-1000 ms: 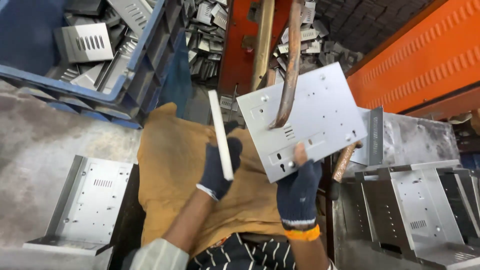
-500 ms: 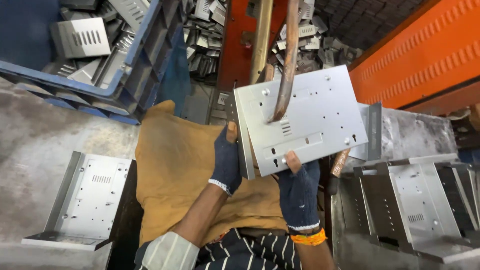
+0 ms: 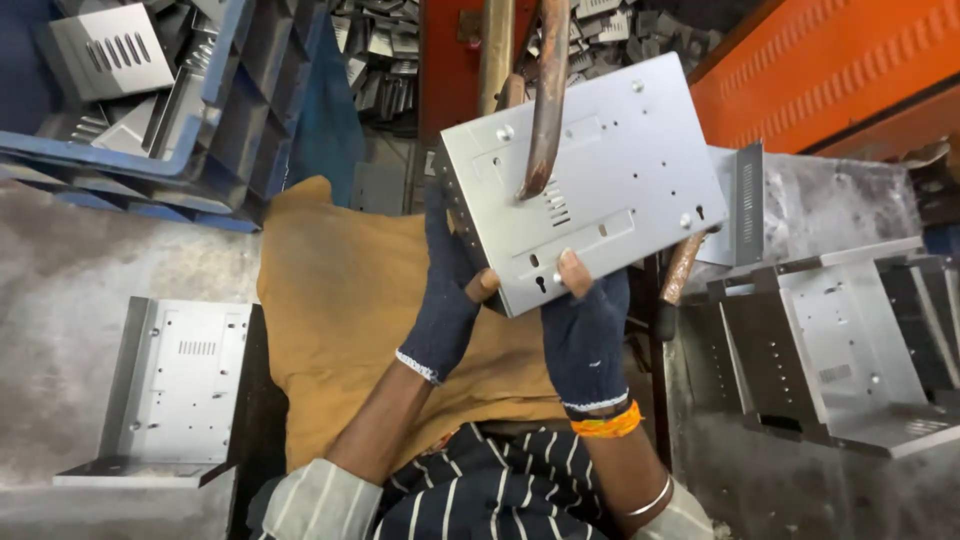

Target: The recorder is using a spot welding machine to assemble pre-cut and bent metal components into metal boxes or enclosures.

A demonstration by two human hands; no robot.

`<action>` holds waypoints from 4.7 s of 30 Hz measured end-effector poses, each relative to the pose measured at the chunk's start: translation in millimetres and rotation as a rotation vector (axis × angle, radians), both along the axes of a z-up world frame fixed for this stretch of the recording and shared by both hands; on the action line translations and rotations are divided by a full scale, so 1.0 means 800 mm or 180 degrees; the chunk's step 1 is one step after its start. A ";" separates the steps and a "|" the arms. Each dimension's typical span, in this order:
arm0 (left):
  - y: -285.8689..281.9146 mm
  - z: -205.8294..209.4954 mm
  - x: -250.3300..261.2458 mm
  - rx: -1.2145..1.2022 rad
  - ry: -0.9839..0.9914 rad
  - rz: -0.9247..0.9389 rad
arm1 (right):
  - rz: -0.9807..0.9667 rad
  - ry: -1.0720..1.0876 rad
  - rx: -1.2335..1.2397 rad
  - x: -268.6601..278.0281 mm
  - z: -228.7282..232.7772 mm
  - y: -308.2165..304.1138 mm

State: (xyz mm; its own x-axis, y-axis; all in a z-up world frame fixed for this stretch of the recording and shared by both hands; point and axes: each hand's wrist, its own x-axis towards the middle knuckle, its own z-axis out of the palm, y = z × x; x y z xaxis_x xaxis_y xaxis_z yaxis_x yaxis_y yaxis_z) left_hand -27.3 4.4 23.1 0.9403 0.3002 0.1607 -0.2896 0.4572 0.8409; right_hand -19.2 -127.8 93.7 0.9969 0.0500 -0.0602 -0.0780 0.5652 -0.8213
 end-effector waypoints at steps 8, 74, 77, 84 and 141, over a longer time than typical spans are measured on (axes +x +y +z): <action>-0.007 0.032 0.018 -0.0670 -0.0044 -0.0070 | 0.0026 0.0157 0.0173 0.031 0.010 0.006; 0.037 0.029 0.069 0.1127 -0.0446 0.0078 | -0.0180 -0.0233 -0.0905 0.158 -0.007 -0.088; 0.028 0.024 0.075 0.1066 -0.0410 0.0201 | -0.0155 -0.0097 -0.0907 0.168 -0.014 -0.091; 0.023 0.015 0.080 0.0930 -0.0665 0.0428 | 0.0051 -0.0471 -0.1121 0.152 0.024 -0.065; 0.077 0.036 0.050 0.1369 0.0043 0.0299 | 0.0606 -0.0878 -0.1306 0.198 0.029 -0.015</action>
